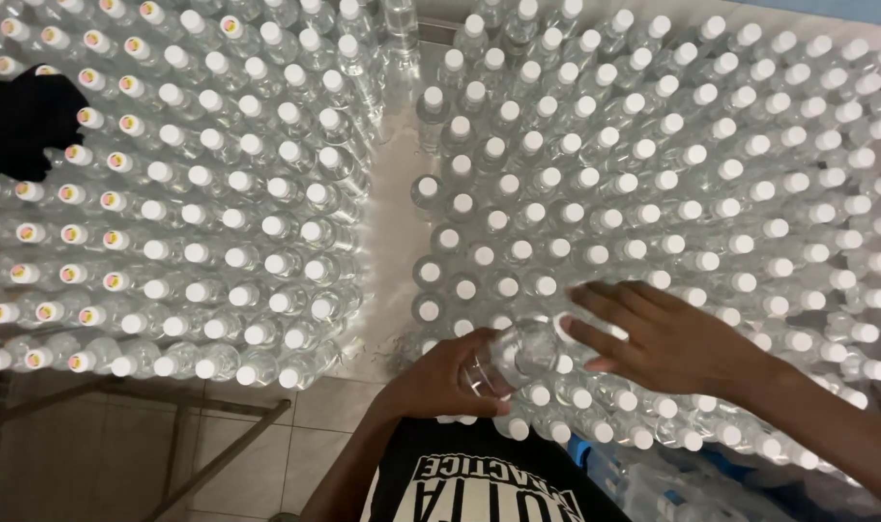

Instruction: The person repeatedly picks up plastic bottles from a table, screws on white caps, and places the capped bottles back on the table. Another person in a yellow shirt is visible nearby, also handling bottles.

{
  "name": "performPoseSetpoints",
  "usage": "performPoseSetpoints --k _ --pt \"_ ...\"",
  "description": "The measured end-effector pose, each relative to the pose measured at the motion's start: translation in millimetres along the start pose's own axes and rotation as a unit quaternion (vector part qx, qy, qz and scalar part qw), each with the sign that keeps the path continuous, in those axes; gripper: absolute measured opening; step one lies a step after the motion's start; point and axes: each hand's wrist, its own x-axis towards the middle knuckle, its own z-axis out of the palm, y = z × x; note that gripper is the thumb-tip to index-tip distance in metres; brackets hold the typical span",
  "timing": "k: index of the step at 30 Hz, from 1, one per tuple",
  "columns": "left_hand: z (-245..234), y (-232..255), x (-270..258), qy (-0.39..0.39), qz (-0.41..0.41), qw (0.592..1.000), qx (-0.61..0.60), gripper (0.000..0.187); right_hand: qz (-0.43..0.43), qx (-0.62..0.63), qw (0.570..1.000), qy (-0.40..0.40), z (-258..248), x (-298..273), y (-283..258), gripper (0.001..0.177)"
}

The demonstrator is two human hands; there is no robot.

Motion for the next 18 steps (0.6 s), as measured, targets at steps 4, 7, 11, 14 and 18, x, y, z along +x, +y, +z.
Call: performPoseSetpoints --k 4,7,11,14,18 --pt "-10 3 -10 -0.149 -0.035 0.988 -0.001 0.101 -0.101 0.0 0.993 0.056 13 11 -11 0.034" --pt "-8 4 -9 -0.185 -0.037 0.982 0.009 0.1 -0.069 0.089 0.99 0.09 22 25 -21 0.039" --pt "-4 -48 7 -0.243 0.026 0.95 -0.195 0.097 0.194 0.222 0.955 -0.041 29 34 -25 0.056" --pt "-7 -74 14 -0.324 0.065 0.92 -0.21 0.122 -0.011 0.054 0.997 0.062 -1 50 -36 0.053" --pt "6 -122 37 -0.49 0.126 0.795 -0.334 0.049 -0.226 -0.07 0.96 0.148 -40 80 -42 0.058"
